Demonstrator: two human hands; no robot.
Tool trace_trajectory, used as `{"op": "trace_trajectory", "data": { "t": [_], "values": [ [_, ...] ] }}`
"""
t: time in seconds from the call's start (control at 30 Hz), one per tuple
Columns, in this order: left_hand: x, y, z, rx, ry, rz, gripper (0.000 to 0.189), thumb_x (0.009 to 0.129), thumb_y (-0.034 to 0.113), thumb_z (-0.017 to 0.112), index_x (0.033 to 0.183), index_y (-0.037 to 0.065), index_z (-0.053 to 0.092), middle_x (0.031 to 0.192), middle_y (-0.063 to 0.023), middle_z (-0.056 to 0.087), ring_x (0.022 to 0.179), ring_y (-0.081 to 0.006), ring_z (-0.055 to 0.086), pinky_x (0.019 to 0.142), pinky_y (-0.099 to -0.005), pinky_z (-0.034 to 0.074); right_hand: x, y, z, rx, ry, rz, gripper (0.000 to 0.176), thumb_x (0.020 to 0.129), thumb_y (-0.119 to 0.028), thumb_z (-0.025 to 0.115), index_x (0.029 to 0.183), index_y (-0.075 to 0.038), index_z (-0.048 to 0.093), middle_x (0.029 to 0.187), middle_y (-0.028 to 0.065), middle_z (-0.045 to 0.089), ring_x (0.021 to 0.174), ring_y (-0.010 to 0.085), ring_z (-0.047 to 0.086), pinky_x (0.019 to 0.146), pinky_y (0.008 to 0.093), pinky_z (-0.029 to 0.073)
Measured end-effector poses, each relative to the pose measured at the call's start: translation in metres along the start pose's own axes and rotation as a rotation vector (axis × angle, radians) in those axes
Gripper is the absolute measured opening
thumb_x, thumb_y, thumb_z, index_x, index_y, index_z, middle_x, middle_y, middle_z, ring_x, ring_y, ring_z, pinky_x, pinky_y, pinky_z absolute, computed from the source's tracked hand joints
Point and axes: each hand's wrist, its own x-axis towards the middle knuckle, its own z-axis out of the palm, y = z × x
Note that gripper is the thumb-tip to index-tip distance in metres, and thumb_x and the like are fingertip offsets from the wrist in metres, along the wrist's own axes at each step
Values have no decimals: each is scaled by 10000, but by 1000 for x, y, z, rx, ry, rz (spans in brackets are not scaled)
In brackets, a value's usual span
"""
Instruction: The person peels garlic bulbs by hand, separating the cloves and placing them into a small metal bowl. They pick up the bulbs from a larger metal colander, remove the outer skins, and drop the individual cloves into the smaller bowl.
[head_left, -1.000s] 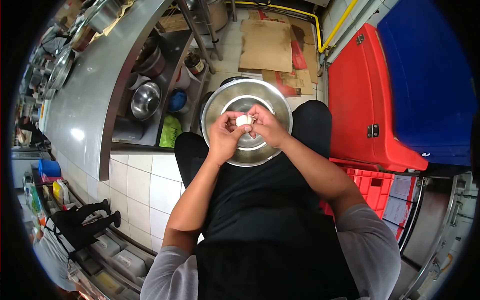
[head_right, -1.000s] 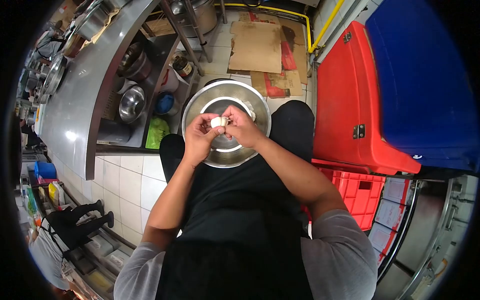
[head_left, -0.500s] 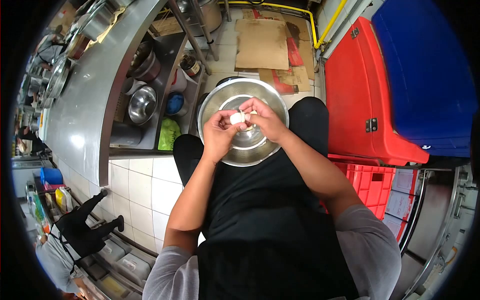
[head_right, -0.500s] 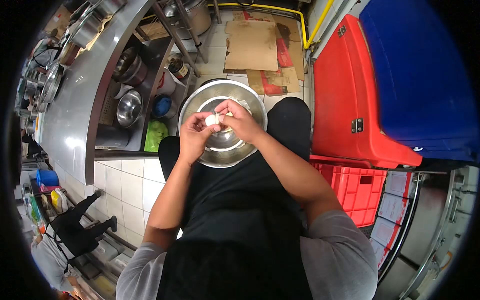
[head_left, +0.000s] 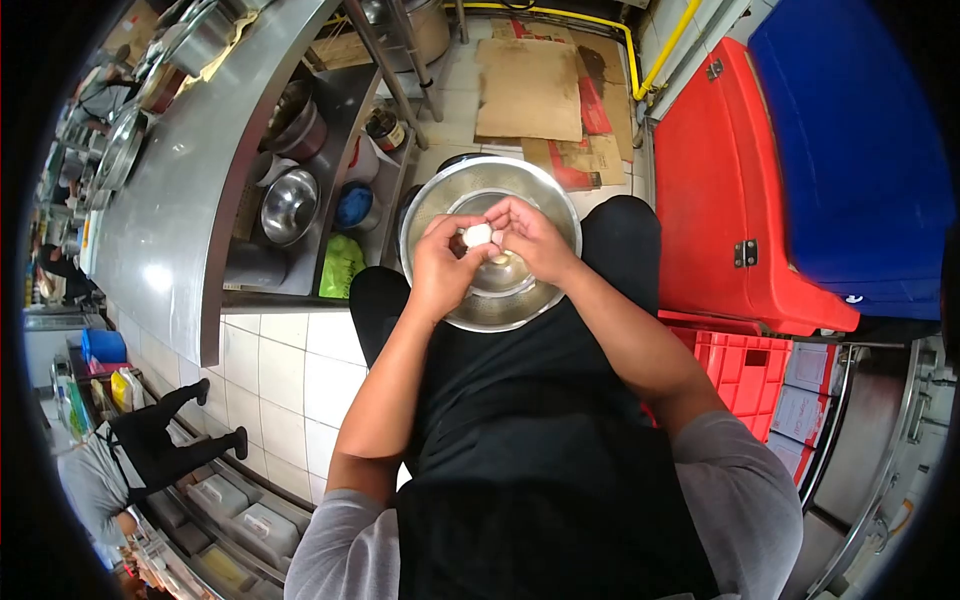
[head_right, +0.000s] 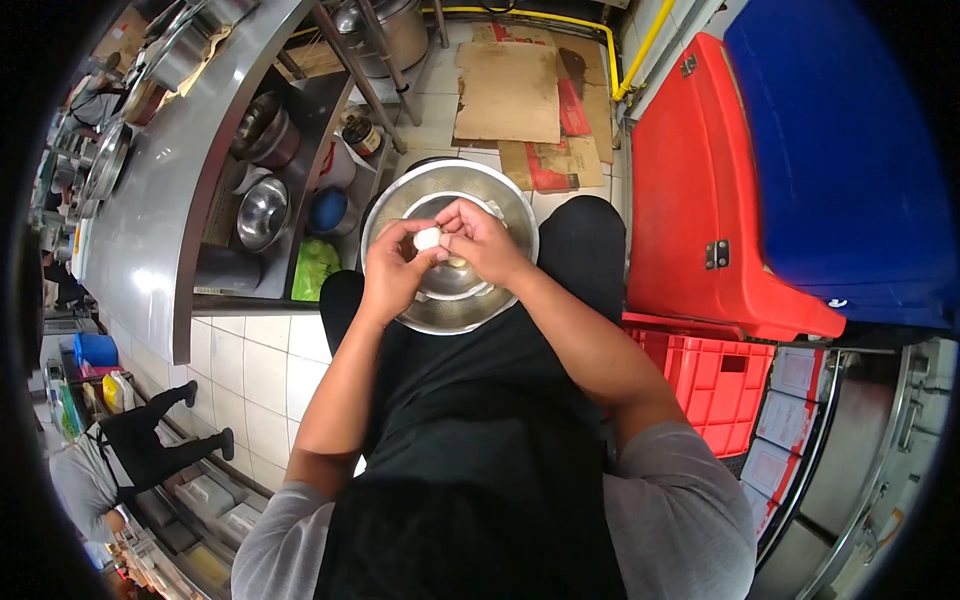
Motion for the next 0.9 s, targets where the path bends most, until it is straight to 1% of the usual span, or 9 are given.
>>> {"op": "trace_trajectory", "data": {
  "t": [0.07, 0.13, 0.33, 0.4, 0.53, 0.6, 0.63, 0.8, 0.9],
  "values": [
    [-2, 5, 0, 310, -16, 167, 422, 807, 12, 910, 1189, 2, 733, 987, -66, 673, 777, -120, 664, 706, -278, 563, -5, -16, 0, 190, -131, 197, 215, 982, 1, 649, 1189, -18, 594, 1000, 26, 655, 849, 76, 633, 739, 232, 526],
    [-6, 14, -1, 389, -56, 141, 411, 794, -20, 907, 1166, 0, 735, 1056, -62, 693, 833, -121, 669, 740, -270, 560, -5, -5, 2, 177, -125, 161, 243, 970, 27, 616, 1206, -8, 568, 994, 40, 648, 838, 72, 632, 739, 228, 527],
    [-10, 0, 4, 386, -50, 266, 365, 772, 36, 941, 1090, 15, 762, 930, -66, 668, 748, -147, 643, 718, -292, 557, -9, 13, 6, 28, -84, 88, 266, 902, 114, 565, 1130, -25, 561, 1023, 46, 637, 837, 82, 624, 742, 249, 524],
    [-12, -1, 3, 282, -68, 222, 369, 806, 8, 913, 1136, 14, 748, 938, -46, 690, 777, -128, 651, 736, -284, 557, -8, 10, 1, 16, -70, 263, 190, 900, 61, 591, 1073, -17, 600, 997, 62, 652, 835, 80, 630, 741, 255, 535],
    [-6, -5, -1, -123, -100, -3, 430, 811, 8, 914, 1196, 9, 723, 964, -22, 710, 803, -101, 634, 745, -271, 551, -1, 8, 0, 145, -5, 274, 190, 893, 59, 611, 1065, -22, 625, 1015, 72, 669, 839, 99, 640, 744, 261, 538],
    [-2, -1, -7, -73, -35, 11, 488, 809, 15, 922, 1242, 3, 698, 991, -11, 721, 811, -79, 622, 740, -264, 550, 3, 9, 5, -432, 121, -262, 229, 913, 53, 618, 1128, -28, 630, 1018, 66, 682, 821, 106, 648, 741, 257, 536],
    [-2, 2, -10, 95, -4, 11, 468, 786, 19, 935, 1197, 10, 714, 966, -17, 706, 793, -89, 626, 733, -267, 547, 3, 9, 5, -431, 118, -264, 229, 913, 53, 618, 1128, -28, 630, 1018, 66, 682, 821, 106, 648, 741, 257, 536],
    [-6, 10, -5, 400, 0, 179, 374, 790, 0, 912, 1118, 10, 733, 959, -59, 722, 823, -131, 684, 740, -284, 572, -2, -1, 6, 229, -132, 212, 235, 932, 45, 625, 1159, -8, 600, 1004, 59, 662, 836, 99, 641, 770, 268, 542],
    [-9, 4, 4, 471, 29, 257, 339, 769, -3, 900, 1068, 11, 741, 937, -92, 714, 795, -172, 696, 726, -307, 574, -5, 11, 16, 150, -31, 119, 212, 900, 77, 620, 1096, 3, 582, 980, 48, 650, 832, 89, 628, 750, 263, 530]
  ]
}}
